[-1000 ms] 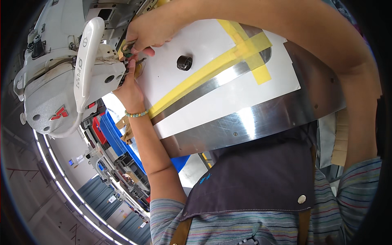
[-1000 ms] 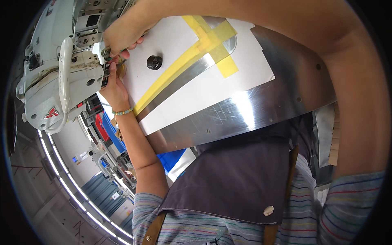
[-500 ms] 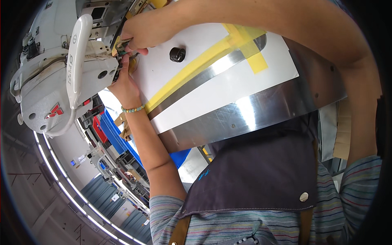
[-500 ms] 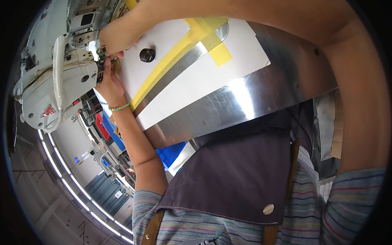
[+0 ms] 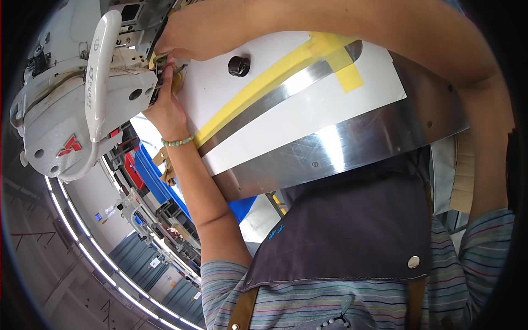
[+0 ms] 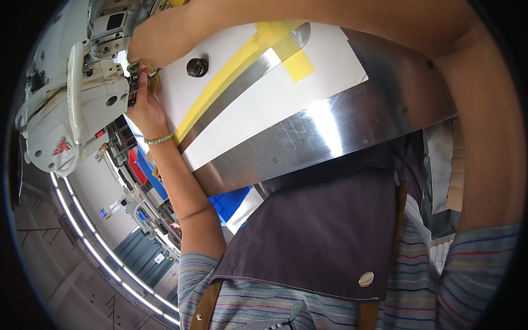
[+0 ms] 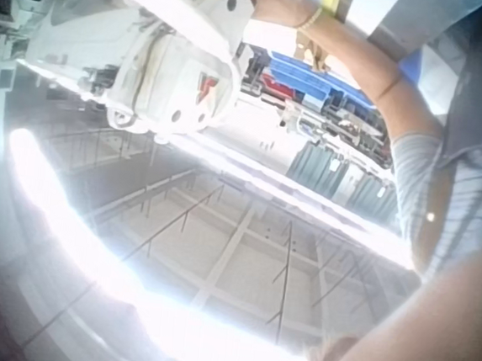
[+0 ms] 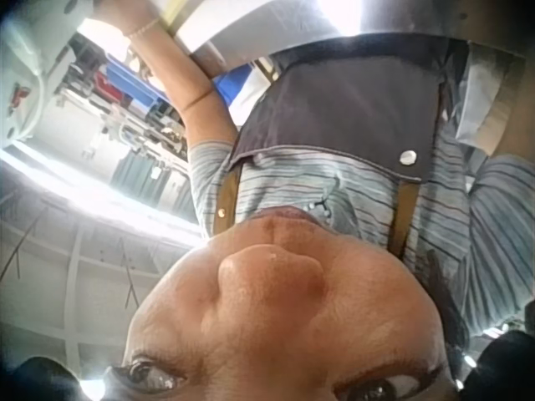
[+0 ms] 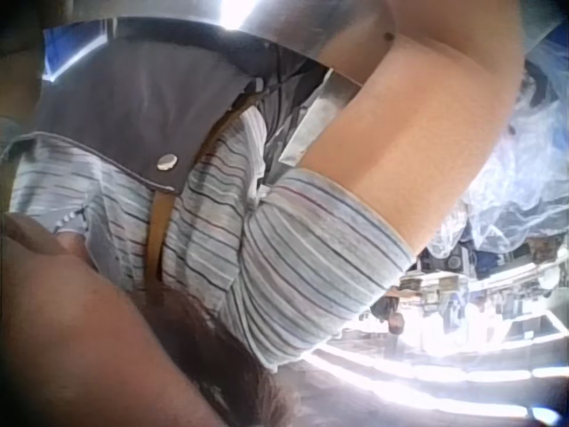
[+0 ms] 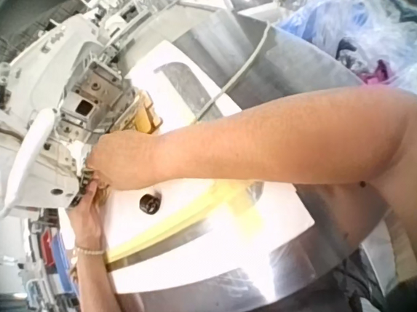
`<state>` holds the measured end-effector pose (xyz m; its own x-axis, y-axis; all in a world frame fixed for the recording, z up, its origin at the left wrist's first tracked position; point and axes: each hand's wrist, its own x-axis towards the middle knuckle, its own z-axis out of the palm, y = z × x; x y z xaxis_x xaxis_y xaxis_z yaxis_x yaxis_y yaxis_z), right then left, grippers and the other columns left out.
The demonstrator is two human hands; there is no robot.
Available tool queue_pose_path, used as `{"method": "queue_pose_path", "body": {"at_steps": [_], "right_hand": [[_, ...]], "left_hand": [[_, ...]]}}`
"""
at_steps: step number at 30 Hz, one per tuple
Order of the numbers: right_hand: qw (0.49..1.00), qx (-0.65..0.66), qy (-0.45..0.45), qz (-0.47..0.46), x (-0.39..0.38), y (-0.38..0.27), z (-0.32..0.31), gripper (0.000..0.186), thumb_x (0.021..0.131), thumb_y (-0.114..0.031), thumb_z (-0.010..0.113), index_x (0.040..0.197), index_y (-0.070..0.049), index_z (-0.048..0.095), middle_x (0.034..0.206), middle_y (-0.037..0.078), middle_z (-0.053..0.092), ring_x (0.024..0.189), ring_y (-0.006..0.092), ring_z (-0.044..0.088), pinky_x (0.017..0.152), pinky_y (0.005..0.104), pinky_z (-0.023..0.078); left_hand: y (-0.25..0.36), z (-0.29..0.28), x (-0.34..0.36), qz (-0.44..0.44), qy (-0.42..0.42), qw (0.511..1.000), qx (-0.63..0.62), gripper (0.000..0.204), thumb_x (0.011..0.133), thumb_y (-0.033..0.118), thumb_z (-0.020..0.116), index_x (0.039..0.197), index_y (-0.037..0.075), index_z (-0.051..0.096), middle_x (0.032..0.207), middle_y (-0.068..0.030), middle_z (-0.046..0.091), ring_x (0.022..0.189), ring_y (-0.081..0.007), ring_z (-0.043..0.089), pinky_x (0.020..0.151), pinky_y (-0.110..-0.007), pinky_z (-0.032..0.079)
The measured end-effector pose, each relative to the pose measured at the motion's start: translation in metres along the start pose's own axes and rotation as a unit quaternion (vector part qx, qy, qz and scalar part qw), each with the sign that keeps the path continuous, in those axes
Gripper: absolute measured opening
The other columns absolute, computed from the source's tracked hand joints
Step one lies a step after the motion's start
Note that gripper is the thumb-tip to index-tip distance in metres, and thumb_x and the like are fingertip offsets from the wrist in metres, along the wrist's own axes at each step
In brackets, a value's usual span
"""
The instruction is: Sewing a leather strap using an industrial sewing machine and trimming thread with snips.
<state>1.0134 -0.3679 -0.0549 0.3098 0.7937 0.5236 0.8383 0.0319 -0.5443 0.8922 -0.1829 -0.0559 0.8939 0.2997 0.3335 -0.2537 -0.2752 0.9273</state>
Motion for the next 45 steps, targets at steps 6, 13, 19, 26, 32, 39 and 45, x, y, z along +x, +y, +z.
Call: {"method": "queue_pose_path", "body": {"at_steps": [6, 13, 19, 26, 32, 39, 45], "right_hand": [[0.997, -0.051, 0.017, -0.054, 0.000, 0.004, -0.008, 0.025, 0.088, -0.017, 0.061, 0.085, 0.004, 0.073, 0.081, 0.026, 0.071, 0.077, 0.0415, 0.071, 0.071, 0.0476, 0.056], [0.997, -0.040, 0.028, -0.062, 0.001, 0.006, -0.006, 0.023, 0.087, -0.018, 0.061, 0.083, 0.003, 0.072, 0.081, 0.026, 0.071, 0.076, 0.0421, 0.071, 0.070, 0.0485, 0.056], [0.996, -0.063, 0.032, -0.058, 0.001, 0.005, -0.004, 0.022, 0.086, -0.016, 0.061, 0.084, 0.003, 0.072, 0.081, 0.026, 0.071, 0.075, 0.0420, 0.071, 0.070, 0.0481, 0.057], [0.988, -0.061, 0.058, -0.133, 0.005, 0.013, -0.004, 0.020, 0.086, -0.015, 0.060, 0.085, 0.001, 0.072, 0.085, 0.024, 0.072, 0.078, 0.0399, 0.072, 0.071, 0.0468, 0.057], [0.975, -0.086, 0.071, -0.194, 0.007, 0.019, -0.005, 0.019, 0.086, -0.015, 0.062, 0.083, 0.001, 0.072, 0.085, 0.024, 0.071, 0.077, 0.0404, 0.070, 0.072, 0.0463, 0.056], [0.990, 0.077, 0.043, -0.113, 0.008, 0.023, -0.002, 0.023, 0.084, -0.017, 0.064, 0.088, 0.005, 0.071, 0.084, 0.027, 0.069, 0.081, 0.0439, 0.068, 0.074, 0.0467, 0.054], [0.990, 0.104, 0.026, -0.089, 0.007, 0.018, -0.009, 0.024, 0.084, -0.017, 0.064, 0.090, 0.005, 0.072, 0.087, 0.028, 0.070, 0.083, 0.0441, 0.069, 0.075, 0.0465, 0.055]], "left_hand": [[0.000, 0.001, 0.000, -0.003, 0.016, 1.000, -0.013, 0.037, 0.088, -0.017, 0.064, 0.124, -0.007, 0.061, 0.113, -0.0172, 0.071, 0.103, -0.0243, 0.069, 0.097, -0.036, 0.056], [-0.001, -0.005, -0.001, 0.001, -0.028, 1.000, 0.015, 0.037, 0.085, -0.015, 0.067, 0.120, -0.006, 0.063, 0.111, -0.0159, 0.071, 0.102, -0.0225, 0.069, 0.095, -0.034, 0.055], [-0.005, -0.002, -0.001, 0.002, 0.001, 0.999, 0.033, 0.034, 0.084, -0.016, 0.068, 0.116, -0.006, 0.064, 0.107, -0.0148, 0.072, 0.098, -0.0220, 0.069, 0.093, -0.034, 0.056], [-0.003, 0.001, 0.000, 0.015, 0.015, 1.000, 0.018, 0.030, 0.083, -0.015, 0.070, 0.111, -0.005, 0.066, 0.105, -0.0151, 0.073, 0.096, -0.0231, 0.069, 0.092, -0.034, 0.056], [-0.002, 0.003, 0.000, 0.007, 0.019, 1.000, 0.012, 0.021, 0.084, -0.014, 0.070, 0.102, -0.004, 0.069, 0.102, -0.0147, 0.073, 0.095, -0.0240, 0.069, 0.092, -0.035, 0.056], [-0.004, -0.002, 0.002, 0.005, 0.002, 1.000, -0.001, 0.020, 0.085, -0.015, 0.067, 0.103, -0.005, 0.068, 0.101, -0.0148, 0.072, 0.094, -0.0242, 0.069, 0.093, -0.035, 0.055], [-0.003, -0.003, 0.001, 0.008, -0.010, 1.000, 0.006, 0.021, 0.087, -0.015, 0.065, 0.105, -0.006, 0.067, 0.104, -0.0145, 0.072, 0.095, -0.0240, 0.069, 0.093, -0.035, 0.055]]}}
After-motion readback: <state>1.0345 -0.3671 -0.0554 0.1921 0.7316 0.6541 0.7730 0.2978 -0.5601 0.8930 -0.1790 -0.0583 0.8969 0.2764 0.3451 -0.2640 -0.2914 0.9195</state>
